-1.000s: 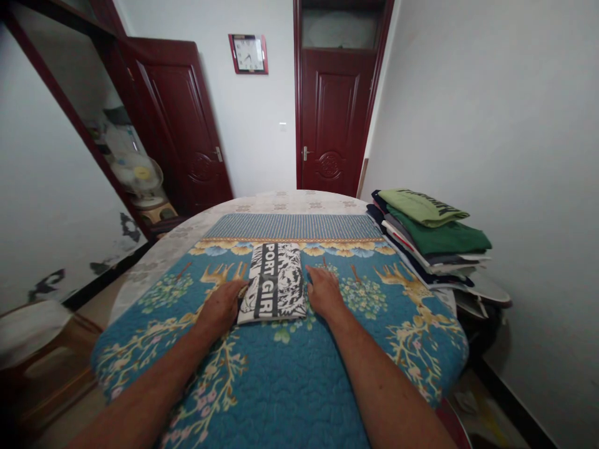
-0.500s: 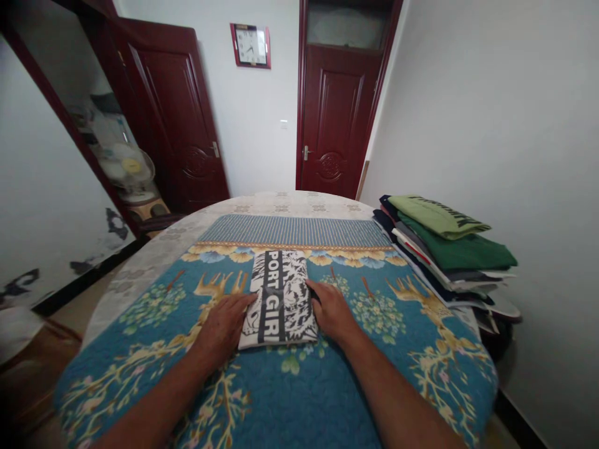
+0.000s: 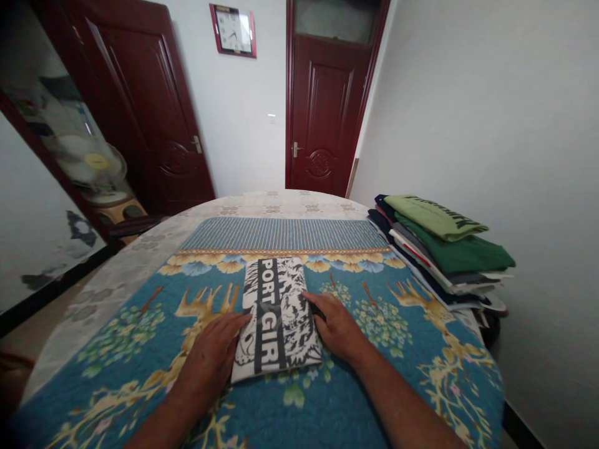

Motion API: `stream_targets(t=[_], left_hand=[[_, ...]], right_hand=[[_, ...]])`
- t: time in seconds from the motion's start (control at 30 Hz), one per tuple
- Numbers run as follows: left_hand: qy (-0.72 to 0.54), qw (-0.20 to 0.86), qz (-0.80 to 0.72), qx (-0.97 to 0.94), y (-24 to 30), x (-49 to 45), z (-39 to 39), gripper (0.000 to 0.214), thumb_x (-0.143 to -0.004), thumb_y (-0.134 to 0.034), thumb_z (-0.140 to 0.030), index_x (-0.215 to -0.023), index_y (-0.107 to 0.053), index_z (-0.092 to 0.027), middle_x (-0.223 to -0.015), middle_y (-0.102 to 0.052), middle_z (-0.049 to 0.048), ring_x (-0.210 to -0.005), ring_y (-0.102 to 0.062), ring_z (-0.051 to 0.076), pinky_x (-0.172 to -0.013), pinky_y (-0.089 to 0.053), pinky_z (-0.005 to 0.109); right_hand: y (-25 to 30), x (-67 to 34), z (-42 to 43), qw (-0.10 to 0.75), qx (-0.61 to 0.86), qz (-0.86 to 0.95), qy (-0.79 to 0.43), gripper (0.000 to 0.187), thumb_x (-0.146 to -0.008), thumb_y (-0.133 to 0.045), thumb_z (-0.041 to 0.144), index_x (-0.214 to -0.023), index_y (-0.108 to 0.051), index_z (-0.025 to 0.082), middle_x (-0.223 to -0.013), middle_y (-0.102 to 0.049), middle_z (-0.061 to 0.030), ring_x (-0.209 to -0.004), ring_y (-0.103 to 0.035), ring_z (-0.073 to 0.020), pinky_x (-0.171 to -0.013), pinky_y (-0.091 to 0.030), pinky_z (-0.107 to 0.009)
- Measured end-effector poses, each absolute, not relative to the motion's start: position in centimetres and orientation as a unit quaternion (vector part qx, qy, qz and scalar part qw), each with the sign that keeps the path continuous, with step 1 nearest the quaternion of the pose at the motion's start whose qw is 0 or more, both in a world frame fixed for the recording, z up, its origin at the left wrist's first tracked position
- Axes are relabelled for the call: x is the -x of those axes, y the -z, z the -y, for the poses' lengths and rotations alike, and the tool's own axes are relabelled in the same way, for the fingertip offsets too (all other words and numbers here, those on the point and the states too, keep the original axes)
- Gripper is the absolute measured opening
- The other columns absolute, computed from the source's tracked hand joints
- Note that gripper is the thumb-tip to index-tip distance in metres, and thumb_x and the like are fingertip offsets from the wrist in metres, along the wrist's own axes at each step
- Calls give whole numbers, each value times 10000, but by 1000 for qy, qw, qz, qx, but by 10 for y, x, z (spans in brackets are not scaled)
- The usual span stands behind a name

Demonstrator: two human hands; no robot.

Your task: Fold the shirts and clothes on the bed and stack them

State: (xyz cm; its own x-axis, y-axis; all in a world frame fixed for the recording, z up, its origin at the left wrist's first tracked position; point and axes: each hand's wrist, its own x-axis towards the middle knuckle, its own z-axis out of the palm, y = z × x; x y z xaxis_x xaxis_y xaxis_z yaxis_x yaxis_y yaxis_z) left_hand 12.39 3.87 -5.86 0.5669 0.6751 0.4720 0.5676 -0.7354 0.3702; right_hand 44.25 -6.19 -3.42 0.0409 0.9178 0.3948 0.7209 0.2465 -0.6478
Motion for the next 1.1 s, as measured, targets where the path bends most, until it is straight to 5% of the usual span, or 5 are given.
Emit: stream_targets(t=[0.47, 0.67, 0.93, 1.1], left_hand=[[-347, 81, -332, -873, 48, -121, -48, 353, -990, -521, -239, -1233, -778, -249, -1222, -806, 87, -1119, -750, 274, -984, -626, 461], [-365, 68, -342, -863, 37, -121, -50, 315, -986, -548, -282, -1162, -808, -278, -1157, -826, 66, -1045, -785, 263, -935, -655, 398], [-341, 75, -404, -845, 43, -121, -54, 452, -1037, -469, -527, -1129, -833, -276, -1140, -827, 94, -1029, -786, 290, -925, -658, 430], [-336, 74, -420, -840, 37, -121, -52, 438, -1020, -499, -594, -1119, -833, -328, -1135, -831, 60, -1032, -790, 291, -923, -662, 433]], right_hand=[[42, -437, 17, 359, 603, 712, -5, 533, -1012, -600, 216, -1542, -579, 265, -1227, -691, -112, -1108, -629, -262, -999, -544, -433], [37, -437, -10, 335, 569, 750, 42, 421, -1023, -650, 284, -1441, -677, 321, -1628, -517, -80, -1495, -444, -299, -1232, -370, -508], [32, -434, -20, 318, 530, 786, -1, 306, -1035, -615, 296, -1318, -722, 250, -1498, -656, -78, -1505, -462, -247, -1247, -358, -457], [34, -433, -28, 336, 505, 794, -34, 297, -1009, -656, 338, -1281, -722, 238, -1443, -690, -103, -1477, -505, -294, -1234, -350, -507]])
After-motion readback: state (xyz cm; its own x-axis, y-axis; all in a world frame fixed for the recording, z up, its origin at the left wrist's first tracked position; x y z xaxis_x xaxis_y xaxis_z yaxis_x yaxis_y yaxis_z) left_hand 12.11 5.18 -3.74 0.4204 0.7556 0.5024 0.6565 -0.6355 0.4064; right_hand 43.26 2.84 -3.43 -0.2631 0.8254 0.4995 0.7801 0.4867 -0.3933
